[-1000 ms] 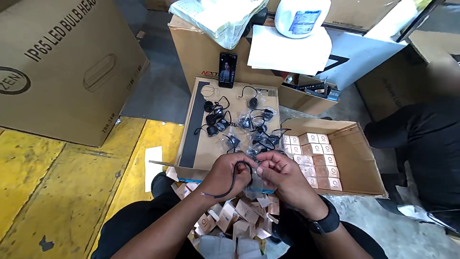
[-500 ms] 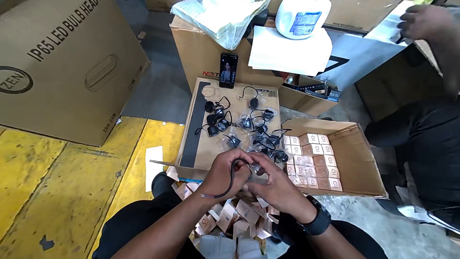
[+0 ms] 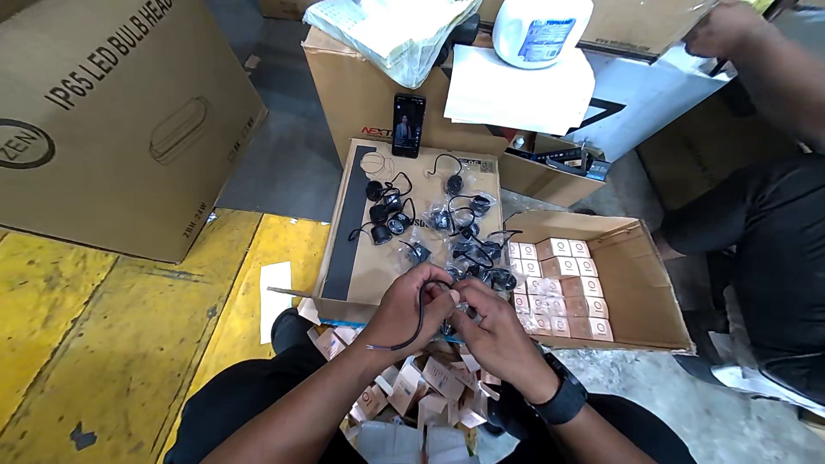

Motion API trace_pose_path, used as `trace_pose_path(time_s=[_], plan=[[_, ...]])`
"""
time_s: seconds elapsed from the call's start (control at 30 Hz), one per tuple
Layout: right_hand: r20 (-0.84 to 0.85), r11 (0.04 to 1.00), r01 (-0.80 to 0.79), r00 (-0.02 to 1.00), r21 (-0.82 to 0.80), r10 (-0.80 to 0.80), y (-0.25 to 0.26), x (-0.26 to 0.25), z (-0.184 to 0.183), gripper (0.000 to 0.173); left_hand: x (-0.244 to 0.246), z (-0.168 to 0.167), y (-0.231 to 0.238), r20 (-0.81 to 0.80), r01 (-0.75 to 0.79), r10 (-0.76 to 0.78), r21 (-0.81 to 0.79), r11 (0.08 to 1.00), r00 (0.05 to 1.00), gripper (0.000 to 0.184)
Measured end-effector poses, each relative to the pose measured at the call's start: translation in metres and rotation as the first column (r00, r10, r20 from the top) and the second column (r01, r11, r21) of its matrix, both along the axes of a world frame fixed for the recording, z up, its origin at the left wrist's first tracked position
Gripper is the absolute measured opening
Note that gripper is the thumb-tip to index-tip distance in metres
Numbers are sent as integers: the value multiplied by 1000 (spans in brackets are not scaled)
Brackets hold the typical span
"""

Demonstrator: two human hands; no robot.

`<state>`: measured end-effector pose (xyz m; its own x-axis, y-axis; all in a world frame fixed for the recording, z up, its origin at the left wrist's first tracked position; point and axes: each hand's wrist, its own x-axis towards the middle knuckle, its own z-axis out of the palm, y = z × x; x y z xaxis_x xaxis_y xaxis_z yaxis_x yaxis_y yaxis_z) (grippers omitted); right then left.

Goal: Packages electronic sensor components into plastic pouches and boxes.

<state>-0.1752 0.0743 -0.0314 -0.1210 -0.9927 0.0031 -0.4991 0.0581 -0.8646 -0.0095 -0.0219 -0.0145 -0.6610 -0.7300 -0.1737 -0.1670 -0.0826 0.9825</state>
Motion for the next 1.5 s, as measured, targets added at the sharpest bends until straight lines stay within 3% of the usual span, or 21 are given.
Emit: trace_pose_path(time_s=[0.13, 0.23, 0.37, 0.53, 0.77, 0.97, 1.17, 1.23, 1.37, 1.5], plan=[[70, 993, 117, 991, -18, -116, -2, -2, 0, 15, 0, -1, 2, 170, 52, -63, 68, 996, 983, 49], [47, 989, 151, 988, -9, -150, -4, -4, 0, 16, 0, -1, 2, 229, 91, -96, 36, 995, 969, 54], [-113, 994, 99, 988, -56, -105, -2, -3, -5, 16, -1, -4, 4, 261, 108, -75, -111, 988, 962, 49], [-154, 997, -18, 988, -69, 7, 0, 1, -8, 19, 0, -7, 3, 271, 119, -62, -198, 973, 960, 22], [-177, 999, 20, 984, -25, -24, -2, -4, -6, 23, 5, -3, -14, 397, 168, -43, -285, 944, 917, 21], [-210, 988, 145, 965, -59, -154, -3, -33, 8, 26, 18, -1, -47, 692, 226, 141, -411, 883, 709, 19], [-229, 957, 266, 930, -117, -286, 1, -65, 25, 26, 24, -24, -70, 848, 141, 231, -333, 932, 477, 20], [-220, 944, 302, 920, -130, -324, 3, -75, 29, 25, 25, -37, -75, 843, 53, 213, -273, 961, 494, 21], [-218, 917, 365, 893, -160, -393, 8, -95, 36, 23, 29, -73, -79, 716, -122, 234, -205, 971, 658, 16], [-162, 874, 461, 861, -153, -483, 15, -111, 53, 24, 33, -81, -74, 757, -96, 196, -175, 980, 623, 28]])
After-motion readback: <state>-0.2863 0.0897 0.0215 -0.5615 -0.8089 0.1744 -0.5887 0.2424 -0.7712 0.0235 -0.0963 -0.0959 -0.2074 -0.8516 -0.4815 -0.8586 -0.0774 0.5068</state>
